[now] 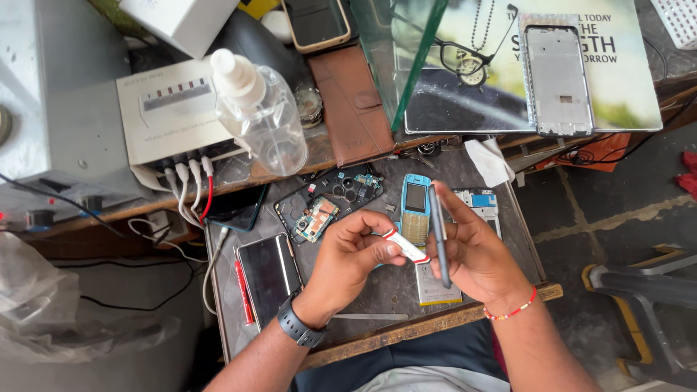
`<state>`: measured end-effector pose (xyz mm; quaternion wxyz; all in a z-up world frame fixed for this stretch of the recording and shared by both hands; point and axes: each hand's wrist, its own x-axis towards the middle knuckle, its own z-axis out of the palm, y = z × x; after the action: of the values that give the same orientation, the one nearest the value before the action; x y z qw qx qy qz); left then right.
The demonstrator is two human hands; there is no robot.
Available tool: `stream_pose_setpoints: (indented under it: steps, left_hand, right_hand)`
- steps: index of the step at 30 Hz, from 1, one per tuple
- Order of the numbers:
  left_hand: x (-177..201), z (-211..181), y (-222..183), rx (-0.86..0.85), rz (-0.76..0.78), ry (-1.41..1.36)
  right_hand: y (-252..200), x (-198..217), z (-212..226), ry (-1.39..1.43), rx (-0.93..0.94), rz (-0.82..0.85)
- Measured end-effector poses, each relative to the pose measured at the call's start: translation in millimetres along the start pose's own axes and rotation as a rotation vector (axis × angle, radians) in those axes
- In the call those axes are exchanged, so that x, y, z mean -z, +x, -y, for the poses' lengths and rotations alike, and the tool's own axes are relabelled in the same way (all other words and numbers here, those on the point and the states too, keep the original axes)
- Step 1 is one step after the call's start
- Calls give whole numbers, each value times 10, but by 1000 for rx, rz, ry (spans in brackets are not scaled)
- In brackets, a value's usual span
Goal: The person uses a heat gun to apply heat to a disassembled mobile phone's motherboard. They then insert a battery into the phone casing and connect a charging cable to the device. The person uses a metal tool to press buttons on the keypad and a toothbrush to clean the phone's exterior.
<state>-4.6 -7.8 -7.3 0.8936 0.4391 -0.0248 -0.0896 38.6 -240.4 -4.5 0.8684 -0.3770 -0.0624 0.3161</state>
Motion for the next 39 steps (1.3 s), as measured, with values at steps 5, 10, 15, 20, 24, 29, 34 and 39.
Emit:
stream_pose_setpoints:
  steps: [5, 10, 15, 20, 24, 29, 34, 39]
  left_hand:
    - [-42, 25, -73, -81, 17, 45]
    - [-117, -19, -138, -190, -13, 199]
    - [-205, -139, -145, -263, -61, 445]
    - [-218, -200, -176, -337, -52, 555]
    - [-189, -151, -151, -275, -10, 389]
    - [-243, -88, -192, -182, 14, 258]
    - [-355, -219, -252, -397, -71, 602]
    - [-403, -311, -263, -440, -111, 625]
  right_hand:
    - [5, -33, -99, 104, -27, 121]
    - [-33, 20, -239, 185, -78, 85]
    - [-57, -2, -292, 323, -182, 2]
    - [-49, -9, -292, 427, -196, 63]
    - [-48, -28, -304, 398, -140, 108]
    - [-107, 14, -322, 486, -220, 122]
    - [-156, -6, -312, 312, -183, 125]
    - [-97, -112, -305, 132, -90, 44]
